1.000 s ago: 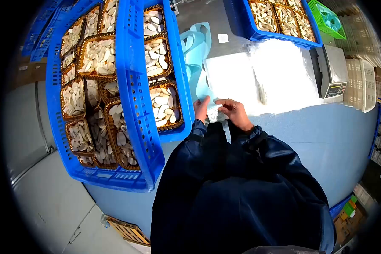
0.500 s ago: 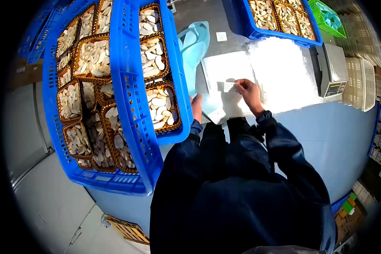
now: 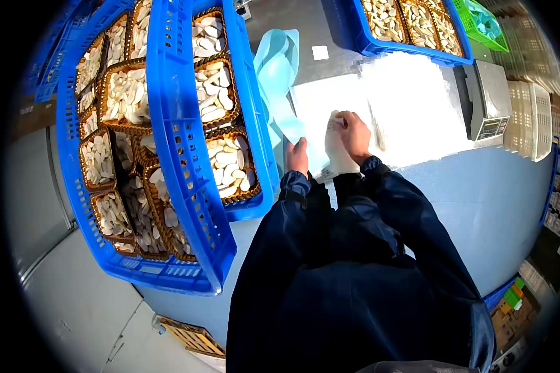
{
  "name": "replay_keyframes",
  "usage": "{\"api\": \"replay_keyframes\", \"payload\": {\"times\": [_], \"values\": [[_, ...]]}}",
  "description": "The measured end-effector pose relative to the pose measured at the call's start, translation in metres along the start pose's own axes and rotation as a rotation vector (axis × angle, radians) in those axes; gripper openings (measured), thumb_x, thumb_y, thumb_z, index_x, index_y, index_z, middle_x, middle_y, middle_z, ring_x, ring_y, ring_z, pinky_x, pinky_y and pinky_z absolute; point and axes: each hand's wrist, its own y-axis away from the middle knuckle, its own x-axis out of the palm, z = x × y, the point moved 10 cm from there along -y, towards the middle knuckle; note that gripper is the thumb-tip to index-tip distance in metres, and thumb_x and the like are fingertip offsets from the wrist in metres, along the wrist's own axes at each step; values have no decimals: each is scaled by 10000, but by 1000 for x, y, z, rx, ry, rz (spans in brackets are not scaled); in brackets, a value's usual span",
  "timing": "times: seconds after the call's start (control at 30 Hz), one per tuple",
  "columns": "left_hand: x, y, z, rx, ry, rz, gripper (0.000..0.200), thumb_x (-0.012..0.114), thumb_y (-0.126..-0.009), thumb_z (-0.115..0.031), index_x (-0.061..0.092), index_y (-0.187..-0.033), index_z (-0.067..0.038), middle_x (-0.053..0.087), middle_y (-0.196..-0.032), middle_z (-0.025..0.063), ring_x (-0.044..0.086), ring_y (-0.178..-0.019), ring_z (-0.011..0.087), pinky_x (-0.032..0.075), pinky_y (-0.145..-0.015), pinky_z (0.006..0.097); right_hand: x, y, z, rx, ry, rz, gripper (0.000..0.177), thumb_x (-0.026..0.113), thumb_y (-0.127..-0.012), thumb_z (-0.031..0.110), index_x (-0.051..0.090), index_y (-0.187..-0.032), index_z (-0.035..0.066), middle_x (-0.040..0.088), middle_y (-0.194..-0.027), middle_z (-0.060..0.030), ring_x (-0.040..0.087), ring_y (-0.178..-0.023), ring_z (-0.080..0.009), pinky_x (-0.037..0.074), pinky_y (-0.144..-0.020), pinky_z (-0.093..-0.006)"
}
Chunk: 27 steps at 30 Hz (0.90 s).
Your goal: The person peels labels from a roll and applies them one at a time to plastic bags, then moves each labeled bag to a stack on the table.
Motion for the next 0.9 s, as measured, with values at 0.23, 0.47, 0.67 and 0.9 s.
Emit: {"api": "replay_keyframes", "payload": {"times": [0.23,0.47,0.67,0.9], "values": [[-2,-3,2,12,-6,-51,386,558,-856,-198,467,-1151,35,551,-1124,122,520,-1003,208,395,-857,321,-19,17,21,-5,-136,-195,386,638,-770,157,515,-1124,66,577,-910,-141,570,-853,-276,459,-731,-347],[-5,-4,4,79,22,-26,320,553,-863,-193,493,-1108,3,562,-1061,92,534,-924,196,417,-808,322,-29,-21,-6,-103,-190,-93,450,567,-777,13,418,-1201,-19,479,-1149,-210,514,-1003,-332,430,-844,-367],[-9,-22,16,31,142,-16,322,552,-853,-167,485,-1100,27,564,-1040,109,533,-932,213,427,-795,348,-43,-11,-4,108,399,-12,462,677,-734,250,482,-1036,-41,535,-1032,-240,513,-949,-380,434,-792,-416],[-10,-31,30,-55,111,26,293,523,-862,-171,508,-1075,29,585,-998,105,571,-872,215,456,-753,333,-54,-14,-28,183,169,-83,198,618,-767,228,585,-794,34,612,-753,-156,587,-734,-332,459,-667,-407]]}}
